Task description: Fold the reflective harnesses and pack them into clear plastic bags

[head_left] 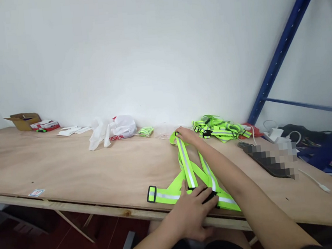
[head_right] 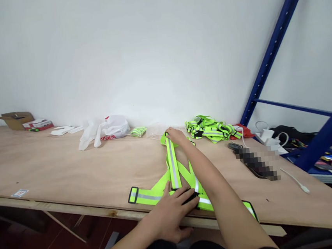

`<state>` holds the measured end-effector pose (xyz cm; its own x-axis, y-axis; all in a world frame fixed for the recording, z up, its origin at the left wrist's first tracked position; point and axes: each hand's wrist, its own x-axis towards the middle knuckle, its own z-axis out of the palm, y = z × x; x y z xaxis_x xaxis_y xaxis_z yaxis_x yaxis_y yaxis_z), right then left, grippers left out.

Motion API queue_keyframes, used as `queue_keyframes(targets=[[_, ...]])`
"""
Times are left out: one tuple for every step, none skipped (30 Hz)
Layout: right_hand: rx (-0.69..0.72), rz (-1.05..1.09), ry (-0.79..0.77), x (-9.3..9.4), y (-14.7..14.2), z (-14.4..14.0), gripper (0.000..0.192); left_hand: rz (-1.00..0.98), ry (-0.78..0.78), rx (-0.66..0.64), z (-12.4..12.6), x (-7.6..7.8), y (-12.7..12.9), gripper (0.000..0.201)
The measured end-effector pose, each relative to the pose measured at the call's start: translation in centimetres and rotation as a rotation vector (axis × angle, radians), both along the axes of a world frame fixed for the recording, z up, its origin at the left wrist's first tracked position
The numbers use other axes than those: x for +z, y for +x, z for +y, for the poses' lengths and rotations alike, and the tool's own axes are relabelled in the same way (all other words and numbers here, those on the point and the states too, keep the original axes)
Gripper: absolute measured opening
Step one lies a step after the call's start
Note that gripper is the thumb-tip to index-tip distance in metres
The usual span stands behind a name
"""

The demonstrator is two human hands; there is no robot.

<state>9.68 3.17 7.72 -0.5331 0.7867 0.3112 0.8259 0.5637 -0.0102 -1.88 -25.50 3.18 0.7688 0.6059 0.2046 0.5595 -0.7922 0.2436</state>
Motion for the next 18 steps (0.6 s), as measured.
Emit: queue_keyframes(targets=[[0.001,0.000,-0.018,-0.8,-0.4,0.3,0.028,-0.007,-0.007,-0.010,0.0,0.1,-0.1,0.075],[0.003,-0.001,-0.037,-1.5,-0.7,0.6,0.028,-0.011,-0.014,-0.017,0.0,0.3,-0.2,0.075],[0.003,-0.001,-0.059,-2.1,-1.0,0.9,0.028,-0.013,-0.022,-0.021,0.0,0.4,-0.3,0.076],[0.003,-0.001,-0.083,-2.7,-1.2,1.1,0.027,-0.014,-0.029,-0.023,0.0,0.4,-0.3,0.077],[0.001,-0.003,-0.108,-3.3,-1.3,1.2,0.026,-0.017,-0.032,-0.023,0.0,0.5,-0.3,0.078],[-0.001,-0.004,-0.135,-3.8,-1.4,1.3,0.023,-0.021,-0.034,-0.021,0.0,0.6,-0.3,0.079],[-0.003,-0.005,-0.161,-4.2,-1.4,1.4,0.021,-0.027,-0.036,-0.018,0.0,0.6,-0.3,0.080],[-0.006,-0.004,-0.184,-4.6,-1.4,1.5,0.021,-0.032,-0.039,-0.019,0.0,0.6,-0.3,0.080],[-0.008,-0.001,-0.202,-4.9,-1.4,1.4,0.023,-0.038,-0.043,-0.020,0.0,0.6,-0.3,0.080],[-0.011,0.003,-0.215,-5.1,-1.4,1.4,0.026,-0.043,-0.047,-0.021,0.1,0.5,-0.2,0.078],[-0.012,0.010,-0.223,-5.3,-1.3,1.3,0.030,-0.047,-0.049,-0.021,0.2,0.3,-0.1,0.077],[-0.013,0.018,-0.226,-5.5,-1.3,1.1,0.034,-0.050,-0.050,-0.017,0.3,0.2,0.0,0.076],[-0.014,0.027,-0.227,-5.6,-1.3,0.9,0.035,-0.052,-0.052,-0.006,0.5,0.0,0.1,0.075],[-0.013,0.036,-0.225,-5.8,-1.3,0.7,0.035,-0.054,-0.054,0.016,0.6,-0.2,0.2,0.074],[-0.011,0.046,-0.222,-5.9,-1.3,0.5,0.035,-0.056,-0.056,0.048,0.8,-0.4,0.3,0.072],[-0.010,0.056,-0.218,-6.0,-1.2,0.3,0.035,-0.057,-0.059,0.086,1.0,-0.6,0.3,0.070],[-0.008,0.066,-0.214,-6.2,-1.2,0.1,0.035,-0.058,-0.061,0.130,1.1,-0.7,0.4,0.070],[-0.005,0.076,-0.210,-6.3,-1.2,0.0,0.035,-0.056,-0.063,0.175,1.3,-0.8,0.3,0.071]])
